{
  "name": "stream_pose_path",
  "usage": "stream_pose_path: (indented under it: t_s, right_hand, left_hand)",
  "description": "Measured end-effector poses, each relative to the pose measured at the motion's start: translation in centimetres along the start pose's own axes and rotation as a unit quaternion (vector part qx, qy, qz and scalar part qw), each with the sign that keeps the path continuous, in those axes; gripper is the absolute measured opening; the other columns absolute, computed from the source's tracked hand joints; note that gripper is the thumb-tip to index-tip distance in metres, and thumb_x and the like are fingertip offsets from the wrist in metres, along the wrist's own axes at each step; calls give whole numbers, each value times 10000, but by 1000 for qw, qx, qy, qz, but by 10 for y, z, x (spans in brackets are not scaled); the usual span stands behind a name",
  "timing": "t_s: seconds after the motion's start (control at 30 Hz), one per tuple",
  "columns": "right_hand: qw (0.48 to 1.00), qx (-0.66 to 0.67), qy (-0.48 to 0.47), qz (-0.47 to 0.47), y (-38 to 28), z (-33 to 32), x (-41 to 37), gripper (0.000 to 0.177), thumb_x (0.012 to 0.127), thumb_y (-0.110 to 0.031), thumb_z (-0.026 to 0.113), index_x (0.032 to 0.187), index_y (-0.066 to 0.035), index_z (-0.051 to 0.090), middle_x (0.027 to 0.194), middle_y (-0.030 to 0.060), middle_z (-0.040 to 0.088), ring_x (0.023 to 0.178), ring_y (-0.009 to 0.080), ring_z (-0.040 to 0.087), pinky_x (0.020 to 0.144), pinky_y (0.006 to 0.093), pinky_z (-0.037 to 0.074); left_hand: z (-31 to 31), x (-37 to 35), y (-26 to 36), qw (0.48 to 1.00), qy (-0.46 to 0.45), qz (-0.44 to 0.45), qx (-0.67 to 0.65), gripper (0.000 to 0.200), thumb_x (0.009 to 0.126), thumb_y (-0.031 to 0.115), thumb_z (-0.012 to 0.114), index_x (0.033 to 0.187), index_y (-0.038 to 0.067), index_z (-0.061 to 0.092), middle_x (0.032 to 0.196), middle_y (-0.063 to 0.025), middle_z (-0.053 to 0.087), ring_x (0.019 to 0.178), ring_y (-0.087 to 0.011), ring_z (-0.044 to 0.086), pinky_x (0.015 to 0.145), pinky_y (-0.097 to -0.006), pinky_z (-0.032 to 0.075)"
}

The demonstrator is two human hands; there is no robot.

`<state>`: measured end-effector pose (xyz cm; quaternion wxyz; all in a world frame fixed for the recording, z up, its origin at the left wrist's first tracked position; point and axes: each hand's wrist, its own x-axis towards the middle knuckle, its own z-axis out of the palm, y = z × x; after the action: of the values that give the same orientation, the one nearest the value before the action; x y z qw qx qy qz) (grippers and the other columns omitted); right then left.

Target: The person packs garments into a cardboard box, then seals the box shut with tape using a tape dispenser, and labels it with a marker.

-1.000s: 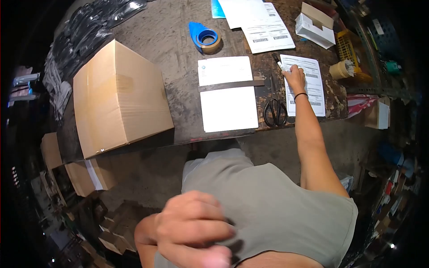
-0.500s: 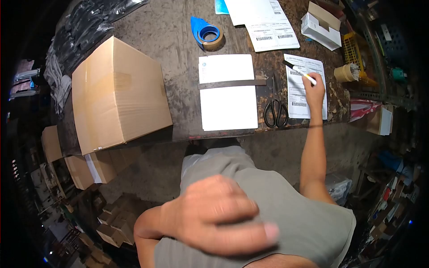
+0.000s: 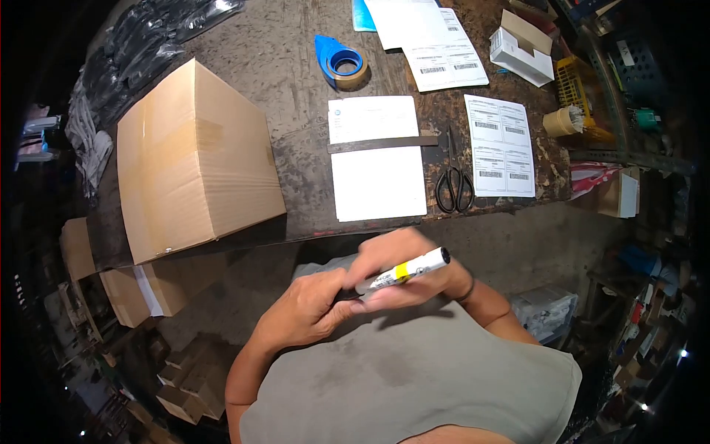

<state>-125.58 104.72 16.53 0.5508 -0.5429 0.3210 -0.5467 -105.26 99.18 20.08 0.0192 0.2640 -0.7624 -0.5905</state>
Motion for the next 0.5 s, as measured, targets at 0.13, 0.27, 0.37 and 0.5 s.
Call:
stream_pose_path:
  t_s: [0.13, 0.27, 0.37, 0.5]
  right_hand:
    - [996, 11, 77, -50, 12, 35, 12, 103, 831, -99, 683, 856, -8, 643, 822, 90, 656, 693, 150, 610, 650, 292, 493]
    - [898, -1, 398, -187, 28, 43, 46, 268, 948, -230, 585, 1115, -29, 525, 878, 80, 557, 710, 178, 584, 675, 335, 512]
    - [902, -211, 342, -159, 76, 62, 65, 400, 975, -278, 525, 1273, -31, 425, 1104, 145, 573, 1034, 267, 584, 913, 425, 478]
    - [877, -222, 369, -213, 130, 123, 125, 461, 1004, -377, 416, 1297, -24, 372, 1252, 197, 512, 1182, 279, 518, 1005, 443, 423]
  left_hand:
    - [-29, -31, -5, 945, 146, 105, 275, 224, 708, 122, 726, 791, 63, 527, 702, -104, 519, 657, -314, 536, 589, -401, 420]
    - [-94, -116, -56, 858, 491, 128, 87, 284, 953, 303, 532, 838, 52, 466, 775, -75, 503, 764, -211, 515, 701, -351, 442]
    - [-162, -159, -128, 764, 591, 228, 125, 254, 965, 261, 472, 868, 33, 419, 912, -148, 529, 974, -287, 539, 891, -414, 434]
    - [-193, -135, -190, 787, 557, 250, 92, 204, 914, 225, 477, 907, 36, 400, 1089, -181, 487, 1151, -327, 490, 990, -475, 391]
